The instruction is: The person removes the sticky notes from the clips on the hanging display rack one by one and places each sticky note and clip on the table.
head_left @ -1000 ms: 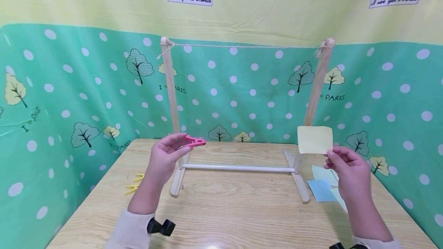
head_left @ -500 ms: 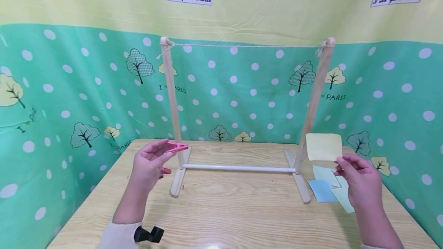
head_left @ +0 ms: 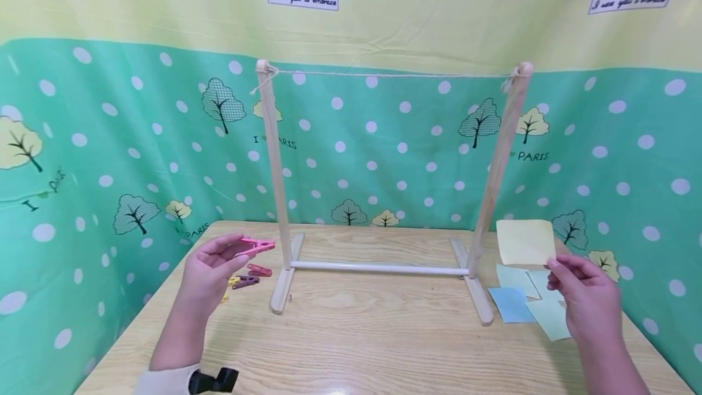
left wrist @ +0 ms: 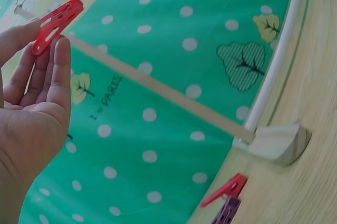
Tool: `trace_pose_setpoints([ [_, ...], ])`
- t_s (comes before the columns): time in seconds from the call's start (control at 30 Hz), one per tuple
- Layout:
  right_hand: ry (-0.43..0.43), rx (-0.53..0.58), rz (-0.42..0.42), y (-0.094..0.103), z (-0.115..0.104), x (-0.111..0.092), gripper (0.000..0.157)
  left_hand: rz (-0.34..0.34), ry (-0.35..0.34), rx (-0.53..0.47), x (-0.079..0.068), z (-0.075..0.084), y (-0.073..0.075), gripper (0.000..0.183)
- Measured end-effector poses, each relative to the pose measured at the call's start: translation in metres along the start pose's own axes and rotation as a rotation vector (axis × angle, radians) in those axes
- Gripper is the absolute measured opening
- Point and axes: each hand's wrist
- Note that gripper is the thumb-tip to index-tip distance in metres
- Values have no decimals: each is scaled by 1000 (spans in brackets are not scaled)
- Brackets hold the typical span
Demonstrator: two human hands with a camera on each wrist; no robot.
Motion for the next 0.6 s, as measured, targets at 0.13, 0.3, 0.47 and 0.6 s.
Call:
trace_pose_setpoints([
  [0.13, -18, -14, 5, 9, 1, 0, 12, -22, -8, -26, -4, 7, 11, 40],
  [0.3, -38, 5, 5, 18, 2, 2, 16, -31, -18, -44, -10, 17, 20, 40],
  [0.47, -52, 25, -15, 26, 6, 4, 17, 24, -32, -3, -15, 23, 27, 38],
  [0.6, -63, 29, -17, 33, 9, 4, 14, 70, -32, 39, -18, 24, 32, 40],
])
Point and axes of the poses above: each hand's wrist, its own x-axis towards the middle knuckle, its own y-axis out of the back of the hand, z = x × y, and after that the axes turned 15 degrees about -x, right-handed
